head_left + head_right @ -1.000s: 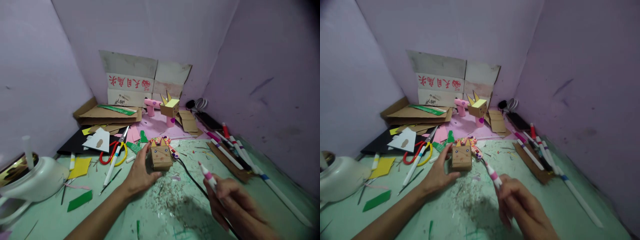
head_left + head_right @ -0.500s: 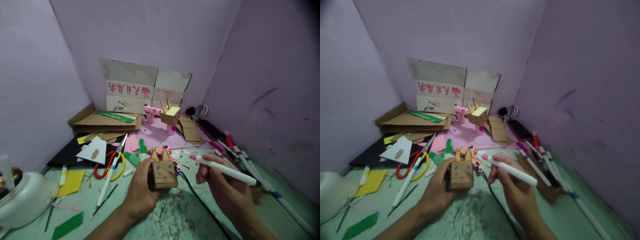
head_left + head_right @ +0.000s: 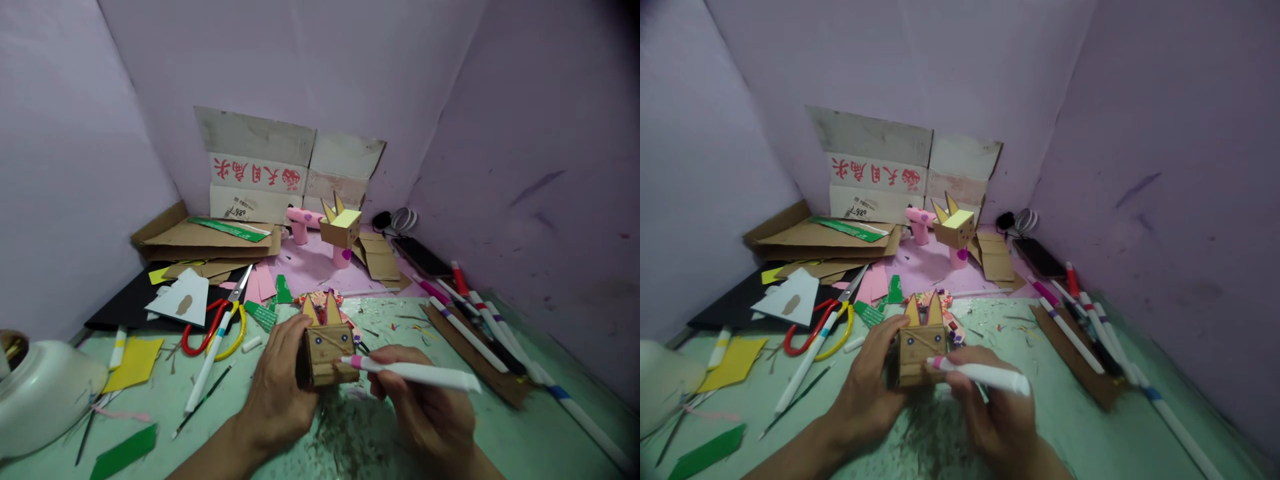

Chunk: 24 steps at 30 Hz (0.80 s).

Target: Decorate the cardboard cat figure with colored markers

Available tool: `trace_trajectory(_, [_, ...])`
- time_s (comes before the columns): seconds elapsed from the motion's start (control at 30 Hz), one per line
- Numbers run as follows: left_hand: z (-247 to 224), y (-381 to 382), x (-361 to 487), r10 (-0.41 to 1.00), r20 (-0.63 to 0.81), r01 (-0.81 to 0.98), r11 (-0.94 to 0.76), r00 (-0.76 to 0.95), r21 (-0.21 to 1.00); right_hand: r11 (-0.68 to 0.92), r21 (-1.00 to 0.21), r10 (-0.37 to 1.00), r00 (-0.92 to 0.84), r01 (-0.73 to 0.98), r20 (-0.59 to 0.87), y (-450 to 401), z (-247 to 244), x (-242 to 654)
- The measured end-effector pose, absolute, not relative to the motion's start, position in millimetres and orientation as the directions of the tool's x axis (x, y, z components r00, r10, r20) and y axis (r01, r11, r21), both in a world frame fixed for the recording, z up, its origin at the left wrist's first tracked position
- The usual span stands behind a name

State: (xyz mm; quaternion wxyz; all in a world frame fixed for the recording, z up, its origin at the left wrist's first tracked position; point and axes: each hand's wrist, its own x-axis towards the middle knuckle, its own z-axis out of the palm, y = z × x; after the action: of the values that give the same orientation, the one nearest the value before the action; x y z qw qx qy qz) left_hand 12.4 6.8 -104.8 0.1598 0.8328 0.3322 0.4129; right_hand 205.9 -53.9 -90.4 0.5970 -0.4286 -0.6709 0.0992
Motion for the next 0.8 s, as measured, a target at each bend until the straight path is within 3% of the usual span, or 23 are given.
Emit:
trace_trajectory(0.53, [-102.8,7.6,12.2,0.689,0.575,0.406,-0.725,0.440,0.557,0.623,-0.666,0.720,0.030,0.409,0.693,-55.3,-90.4,205.6])
trace_trajectory(0.63, [-103.5,8.0,12.3,0.689,0.578,0.410,-0.725,0.438,0.553,0.586,-0.734,0.734,0.157,0.344,0.660,-58.2,-89.6,201.8])
trace_trajectory(0.8, [-104.2,7.9,12.4,0.692,0.583,0.396,-0.721,0.425,0.568,0.464,-0.876,0.800,0.361,0.136,0.480,-65.2,-83.3,203.1])
